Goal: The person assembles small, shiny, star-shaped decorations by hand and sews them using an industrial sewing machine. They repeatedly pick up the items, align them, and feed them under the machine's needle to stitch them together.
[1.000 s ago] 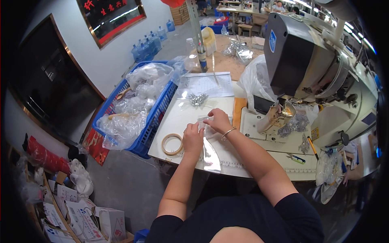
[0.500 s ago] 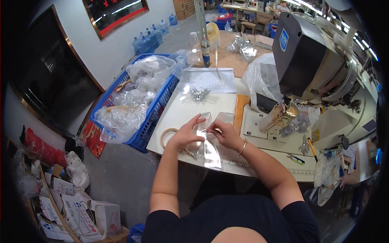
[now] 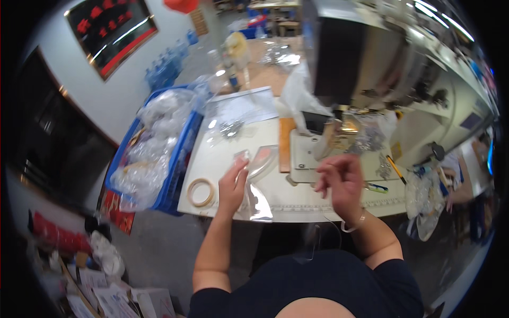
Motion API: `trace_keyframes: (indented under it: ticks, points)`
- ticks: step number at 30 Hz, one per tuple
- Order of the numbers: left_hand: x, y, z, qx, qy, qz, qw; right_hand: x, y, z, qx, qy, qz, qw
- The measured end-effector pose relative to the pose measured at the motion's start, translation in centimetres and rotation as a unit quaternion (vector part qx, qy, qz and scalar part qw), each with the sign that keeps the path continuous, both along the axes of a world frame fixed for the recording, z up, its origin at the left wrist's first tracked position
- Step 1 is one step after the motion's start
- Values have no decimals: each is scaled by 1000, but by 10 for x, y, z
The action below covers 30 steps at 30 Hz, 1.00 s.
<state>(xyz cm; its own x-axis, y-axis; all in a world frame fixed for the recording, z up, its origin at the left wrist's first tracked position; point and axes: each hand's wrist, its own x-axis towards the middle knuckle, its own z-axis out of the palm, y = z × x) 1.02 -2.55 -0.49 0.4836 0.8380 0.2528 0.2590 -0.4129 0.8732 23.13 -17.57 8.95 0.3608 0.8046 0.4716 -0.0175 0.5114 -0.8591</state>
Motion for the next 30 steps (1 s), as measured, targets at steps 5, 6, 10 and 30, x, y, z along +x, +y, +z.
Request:
trace_keyframes:
  ticks: [5,6,10,30]
  points:
    - [62,-93,17,-365,-249,-254,860,-7,30,-42,-48,-203,-50,977]
    - [68,-96,15,-357,-187,-231,886,-3,32,-44,-69,-221,-18,973]
    - [66,-91,3,-411,-202,-117,881,54,12,-52,-46,-288,-111,950]
    - [77,-91,24,-424,-296,-112,848,180,18,-37,-227,-552,-262,758]
